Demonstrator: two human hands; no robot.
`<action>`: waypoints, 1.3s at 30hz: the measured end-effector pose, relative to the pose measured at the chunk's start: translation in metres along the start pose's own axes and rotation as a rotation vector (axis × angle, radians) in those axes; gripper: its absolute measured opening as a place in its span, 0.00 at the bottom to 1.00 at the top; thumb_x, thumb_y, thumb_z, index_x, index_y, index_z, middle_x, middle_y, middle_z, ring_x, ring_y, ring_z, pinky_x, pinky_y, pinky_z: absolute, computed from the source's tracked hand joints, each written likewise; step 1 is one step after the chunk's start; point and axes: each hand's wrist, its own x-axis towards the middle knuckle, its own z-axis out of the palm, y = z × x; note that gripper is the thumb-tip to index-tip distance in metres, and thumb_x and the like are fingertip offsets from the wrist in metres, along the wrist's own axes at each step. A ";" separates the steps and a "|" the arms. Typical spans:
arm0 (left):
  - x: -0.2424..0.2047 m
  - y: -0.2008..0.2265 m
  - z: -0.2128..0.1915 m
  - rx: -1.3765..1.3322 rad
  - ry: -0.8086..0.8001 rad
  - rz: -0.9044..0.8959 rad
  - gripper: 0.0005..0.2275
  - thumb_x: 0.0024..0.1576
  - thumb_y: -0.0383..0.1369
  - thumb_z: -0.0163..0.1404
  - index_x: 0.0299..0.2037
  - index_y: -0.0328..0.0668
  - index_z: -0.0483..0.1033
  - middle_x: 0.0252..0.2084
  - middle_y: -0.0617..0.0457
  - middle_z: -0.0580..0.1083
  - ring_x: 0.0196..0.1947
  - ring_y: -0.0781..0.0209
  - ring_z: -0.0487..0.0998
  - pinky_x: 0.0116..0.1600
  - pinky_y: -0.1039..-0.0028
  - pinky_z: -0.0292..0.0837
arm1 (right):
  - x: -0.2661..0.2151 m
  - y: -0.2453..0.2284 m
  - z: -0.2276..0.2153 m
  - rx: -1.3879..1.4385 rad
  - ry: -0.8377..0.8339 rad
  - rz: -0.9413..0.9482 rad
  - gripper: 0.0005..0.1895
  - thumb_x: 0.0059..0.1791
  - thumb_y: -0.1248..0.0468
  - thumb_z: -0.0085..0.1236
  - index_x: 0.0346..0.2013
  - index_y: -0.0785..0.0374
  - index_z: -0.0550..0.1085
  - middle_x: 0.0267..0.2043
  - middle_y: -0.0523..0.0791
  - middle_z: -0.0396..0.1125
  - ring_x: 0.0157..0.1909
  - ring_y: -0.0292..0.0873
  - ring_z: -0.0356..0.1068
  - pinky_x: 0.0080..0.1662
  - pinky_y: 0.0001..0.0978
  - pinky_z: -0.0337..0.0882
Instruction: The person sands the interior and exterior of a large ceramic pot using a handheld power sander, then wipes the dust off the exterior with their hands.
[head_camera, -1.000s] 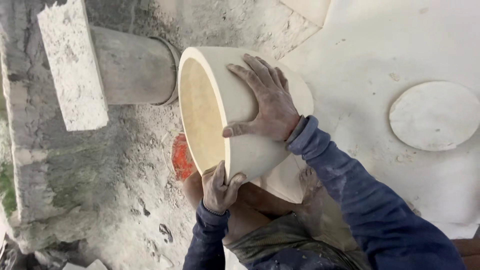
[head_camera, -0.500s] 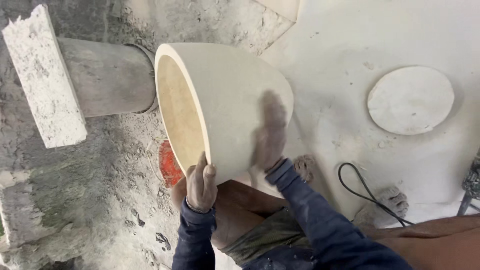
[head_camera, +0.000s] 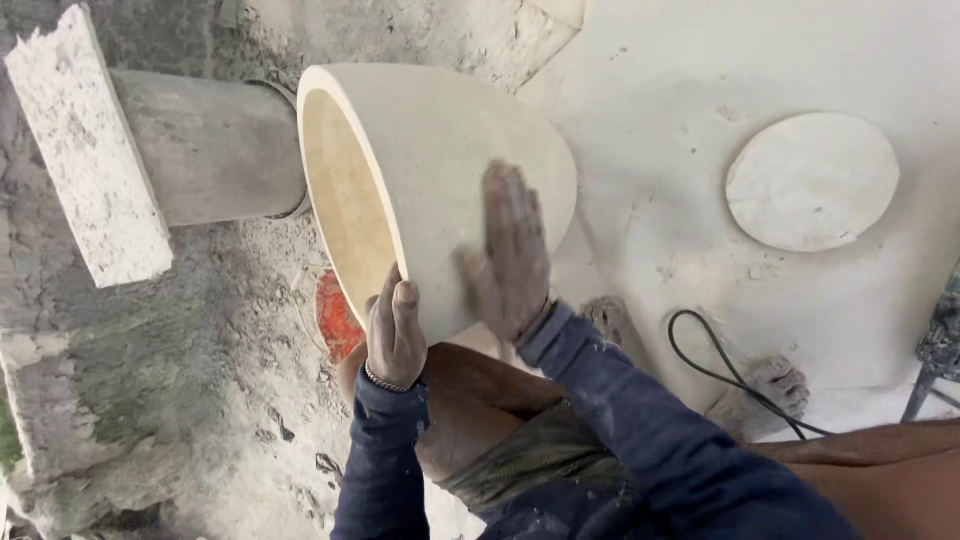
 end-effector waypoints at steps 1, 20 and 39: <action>0.010 0.001 0.003 -0.031 0.056 0.005 0.20 0.56 0.10 0.51 0.60 0.14 0.68 0.51 0.13 0.72 0.33 0.36 0.78 0.30 0.66 0.67 | 0.005 -0.007 -0.003 -0.060 -0.028 -0.037 0.33 0.59 0.53 0.34 0.73 0.74 0.53 0.76 0.61 0.48 0.78 0.64 0.47 0.76 0.58 0.46; -0.016 -0.001 0.005 -0.071 -0.028 -0.225 0.19 0.62 0.15 0.48 0.64 0.20 0.68 0.60 0.21 0.70 0.43 0.35 0.79 0.38 0.65 0.72 | 0.034 0.033 0.029 -0.046 -0.024 0.083 0.39 0.57 0.44 0.48 0.76 0.61 0.55 0.77 0.55 0.50 0.78 0.62 0.46 0.74 0.61 0.46; 0.116 -0.076 0.026 -0.400 -0.349 -1.097 0.33 0.70 0.54 0.27 0.61 0.27 0.70 0.60 0.25 0.69 0.64 0.29 0.67 0.67 0.40 0.59 | -0.060 0.054 -0.003 0.387 -0.591 1.339 0.46 0.54 0.30 0.17 0.78 0.53 0.43 0.82 0.51 0.31 0.80 0.55 0.31 0.77 0.48 0.34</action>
